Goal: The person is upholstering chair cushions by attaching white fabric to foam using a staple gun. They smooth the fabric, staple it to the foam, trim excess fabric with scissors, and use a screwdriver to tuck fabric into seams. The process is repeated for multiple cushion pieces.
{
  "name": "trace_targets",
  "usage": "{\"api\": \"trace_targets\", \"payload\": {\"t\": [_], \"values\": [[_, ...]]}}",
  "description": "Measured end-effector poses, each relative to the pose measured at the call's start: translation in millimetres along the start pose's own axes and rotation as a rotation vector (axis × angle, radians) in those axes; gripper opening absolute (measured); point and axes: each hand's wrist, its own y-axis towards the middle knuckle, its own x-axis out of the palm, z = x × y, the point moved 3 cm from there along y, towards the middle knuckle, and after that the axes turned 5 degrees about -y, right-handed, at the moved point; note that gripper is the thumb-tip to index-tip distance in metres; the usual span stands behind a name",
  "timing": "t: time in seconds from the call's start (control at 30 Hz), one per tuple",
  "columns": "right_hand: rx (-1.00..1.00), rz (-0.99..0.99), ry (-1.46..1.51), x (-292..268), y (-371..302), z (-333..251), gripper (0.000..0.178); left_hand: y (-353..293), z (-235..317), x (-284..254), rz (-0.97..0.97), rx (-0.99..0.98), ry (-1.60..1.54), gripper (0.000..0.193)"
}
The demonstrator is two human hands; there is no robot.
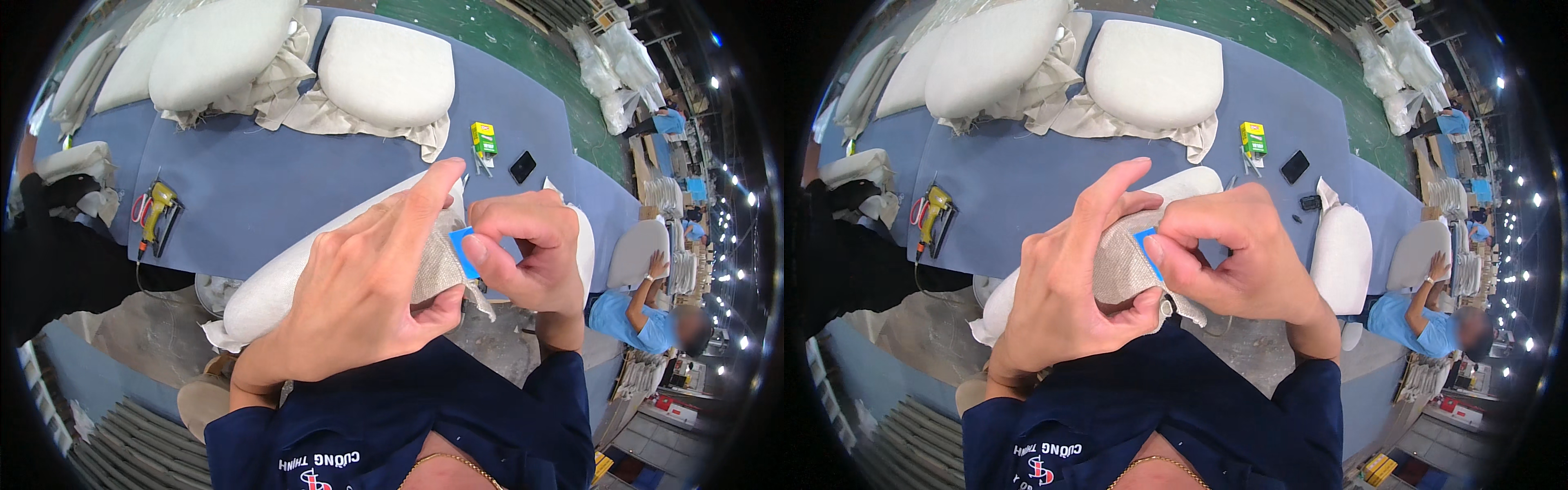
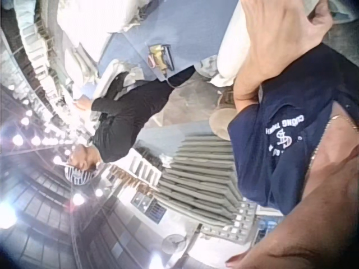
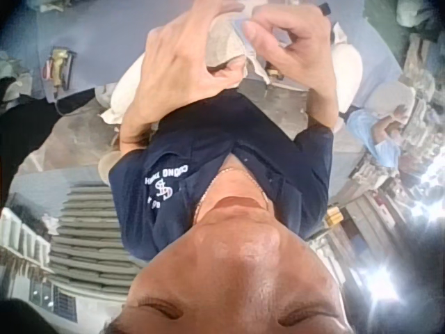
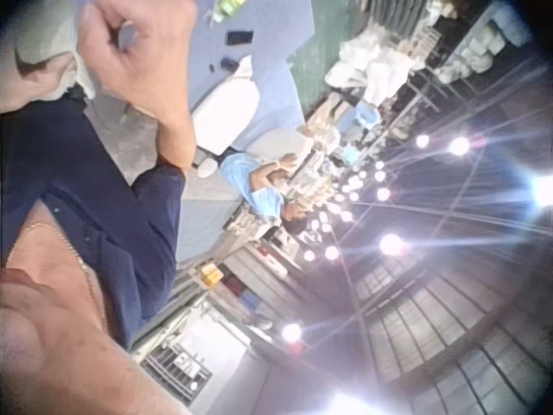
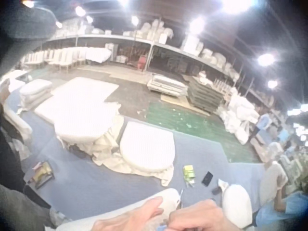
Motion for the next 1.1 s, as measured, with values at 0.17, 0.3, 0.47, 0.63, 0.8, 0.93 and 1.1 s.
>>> {"api": "trace_targets", "payload": {"t": [0.17,0.3,0.47,0.63,0.8,0.93,1.1], "values": [[0.042,-0.003,-0.002,-2,1,1,0.020,2,2,-1,-0.045,-0.055,-0.032,0.086],[0.059,0.016,-0.005,-1,-1,2,0.020,1,4,0,-0.053,-0.077,-0.036,0.087],[0.039,0.002,0.049,-1,-1,3,0.018,0,6,1,-0.069,-0.086,-0.012,0.088],[0.009,-0.027,0.122,1,1,15,0.015,1,3,1,-0.063,-0.099,0.030,0.080],[0.172,0.458,0.390,-5,-56,123,0.032,20,-21,-29,-0.026,0.097,0.073,0.057],[0.696,0.668,0.034,59,-178,331,0.041,22,-38,-73,-0.053,-0.162,0.001,0.048],[0.934,0.484,0.121,121,-279,451,0.041,30,-66,-95,-0.022,-0.039,-0.031,0.045]]}}
